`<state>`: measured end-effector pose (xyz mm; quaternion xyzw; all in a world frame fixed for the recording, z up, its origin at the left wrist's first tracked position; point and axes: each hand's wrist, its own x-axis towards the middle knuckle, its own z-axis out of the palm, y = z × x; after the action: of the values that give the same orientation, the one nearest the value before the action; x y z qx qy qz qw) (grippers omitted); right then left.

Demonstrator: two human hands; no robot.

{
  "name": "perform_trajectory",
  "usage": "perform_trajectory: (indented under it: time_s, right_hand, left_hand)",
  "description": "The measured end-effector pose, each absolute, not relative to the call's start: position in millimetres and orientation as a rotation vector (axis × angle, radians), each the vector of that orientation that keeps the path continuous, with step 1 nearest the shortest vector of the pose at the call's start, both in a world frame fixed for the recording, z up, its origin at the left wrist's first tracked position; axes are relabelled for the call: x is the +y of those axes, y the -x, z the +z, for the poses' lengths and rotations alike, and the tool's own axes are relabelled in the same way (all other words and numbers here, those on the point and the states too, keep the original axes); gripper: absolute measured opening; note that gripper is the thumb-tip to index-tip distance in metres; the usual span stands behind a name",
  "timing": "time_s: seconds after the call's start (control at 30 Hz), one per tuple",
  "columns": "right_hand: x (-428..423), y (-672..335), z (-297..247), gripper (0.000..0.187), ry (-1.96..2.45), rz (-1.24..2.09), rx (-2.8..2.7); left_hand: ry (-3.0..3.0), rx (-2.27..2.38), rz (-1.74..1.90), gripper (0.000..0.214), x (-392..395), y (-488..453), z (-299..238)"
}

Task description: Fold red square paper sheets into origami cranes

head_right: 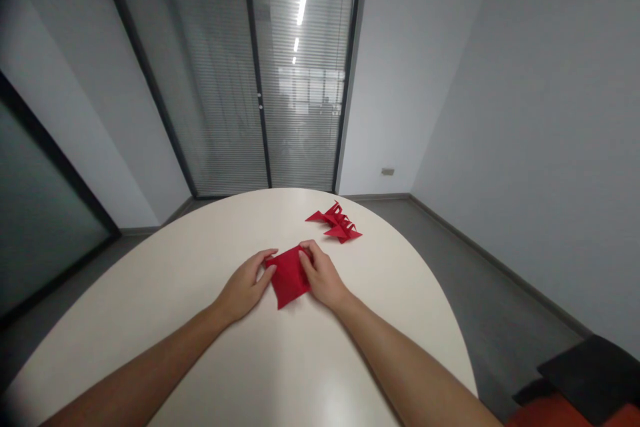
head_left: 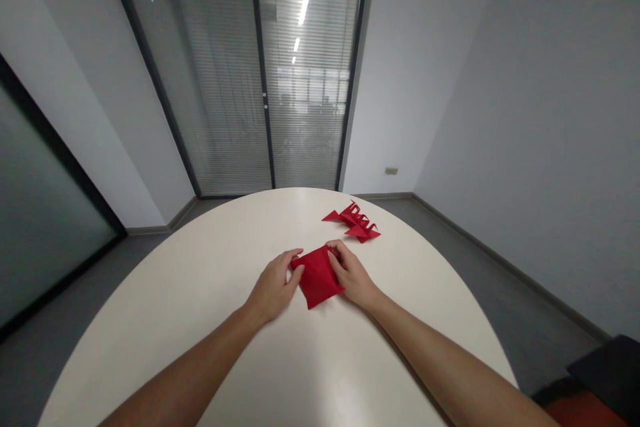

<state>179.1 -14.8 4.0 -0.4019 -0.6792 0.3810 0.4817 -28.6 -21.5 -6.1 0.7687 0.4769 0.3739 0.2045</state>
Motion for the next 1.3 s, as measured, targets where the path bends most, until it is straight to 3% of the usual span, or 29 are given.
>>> perform_trajectory:
  time_s: [0.27, 0.37, 0.47, 0.73, 1.0, 1.13, 1.3]
  right_hand:
    - [-12.4, -182.2, 10.9, 0.057, 0.911, 1.344, -1.394]
    - [-15.2, -184.0, 14.1, 0.048, 0.883, 1.388, -1.437]
    - [-16.5, -183.5, 11.5, 0.054, 0.834, 1.379, -1.502]
    - [-3.2, -187.5, -4.8, 0.049, 0.924, 1.157, -1.584]
    - [-23.0, -183.0, 9.1, 0.035, 1.161, 0.33, -2.034]
    - [-44.1, -168.9, 16.2, 0.054, 1.122, 0.32, -2.347]
    - [-48.3, -166.9, 12.3, 0.071, 1.206, 0.475, -2.575]
  left_hand:
    - [-2.045, 1.289, 1.152, 0.026, -17.0, 27.3, -9.3]
    - [-1.993, 1.29, 1.219, 0.024, -17.3, 27.2, -7.2]
    - [-1.927, 1.318, 1.271, 0.022, -18.4, 27.2, -4.0]
    - [-1.9, 1.425, 1.22, 0.022, -19.5, 28.5, -3.4]
    - [-2.208, 1.724, 1.021, 0.026, -25.3, 28.3, -4.3]
    - [-2.383, 1.759, 0.958, 0.029, -24.7, 28.5, -8.4]
    - [-2.578, 1.41, 0.926, 0.05, -20.7, 25.8, -16.4]
